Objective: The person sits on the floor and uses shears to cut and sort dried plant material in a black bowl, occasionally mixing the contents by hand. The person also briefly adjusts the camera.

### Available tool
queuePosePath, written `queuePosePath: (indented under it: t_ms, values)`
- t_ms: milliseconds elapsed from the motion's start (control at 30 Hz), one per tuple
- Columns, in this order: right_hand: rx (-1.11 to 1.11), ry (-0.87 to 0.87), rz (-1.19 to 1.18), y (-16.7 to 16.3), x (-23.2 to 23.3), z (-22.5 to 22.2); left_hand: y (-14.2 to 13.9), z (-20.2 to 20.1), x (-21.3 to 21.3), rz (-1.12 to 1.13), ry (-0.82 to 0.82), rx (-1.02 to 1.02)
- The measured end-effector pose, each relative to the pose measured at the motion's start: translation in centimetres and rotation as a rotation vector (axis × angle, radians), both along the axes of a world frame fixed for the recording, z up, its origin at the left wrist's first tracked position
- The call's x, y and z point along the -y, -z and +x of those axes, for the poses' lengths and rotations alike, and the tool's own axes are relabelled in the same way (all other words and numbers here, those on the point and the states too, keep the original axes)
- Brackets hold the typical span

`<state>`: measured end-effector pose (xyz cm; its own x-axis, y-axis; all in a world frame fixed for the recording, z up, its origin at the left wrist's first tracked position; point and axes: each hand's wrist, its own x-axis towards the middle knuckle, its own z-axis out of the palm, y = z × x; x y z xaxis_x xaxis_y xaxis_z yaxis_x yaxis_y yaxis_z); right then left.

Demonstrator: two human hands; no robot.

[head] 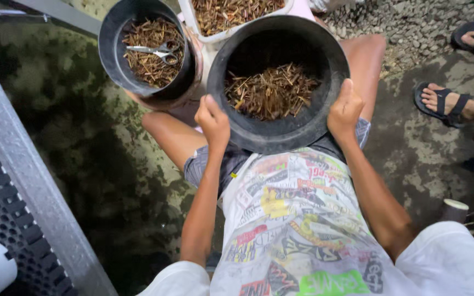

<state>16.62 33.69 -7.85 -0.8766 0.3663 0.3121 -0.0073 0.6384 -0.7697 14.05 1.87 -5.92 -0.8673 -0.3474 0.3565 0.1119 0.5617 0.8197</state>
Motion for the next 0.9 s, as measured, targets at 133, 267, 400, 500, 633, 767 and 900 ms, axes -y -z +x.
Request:
queuePosePath:
  t_ms: [133,267,400,500,633,767,900]
  values:
    - [-0.149,0.051,0.093,-0.2,-0.4,0.4,0.0,1.8,-0.5,0.069,-0.111,-0.018]
    - [0.005,-0.021,-0.01,0.2,-0.3,-0.3,1.6,1.1,-0.3,0.046,-0.035,0.118]
    - [-0.004,-0.027,-0.048,1.2,-0.1,0.0,2.8,2.0,-0.1,-0.01,-0.109,-0.032]
    - [-0.319,0.088,0.248,1.7,0.0,0.5,3.1,2.6,-0.1,-0.03,-0.185,-0.114]
    - [0.001,-0.024,-0.125,1.6,0.4,0.0,3.1,1.5,0.3,0.075,-0.113,0.093]
    - [-0.067,-0.049,-0.138,0.6,1.0,0.3,2.1,2.6,0.3,0.054,-0.126,0.042]
    - [-0.155,0.058,0.108,0.2,1.3,-0.1,1.4,2.6,-0.2,0.133,-0.057,-0.107]
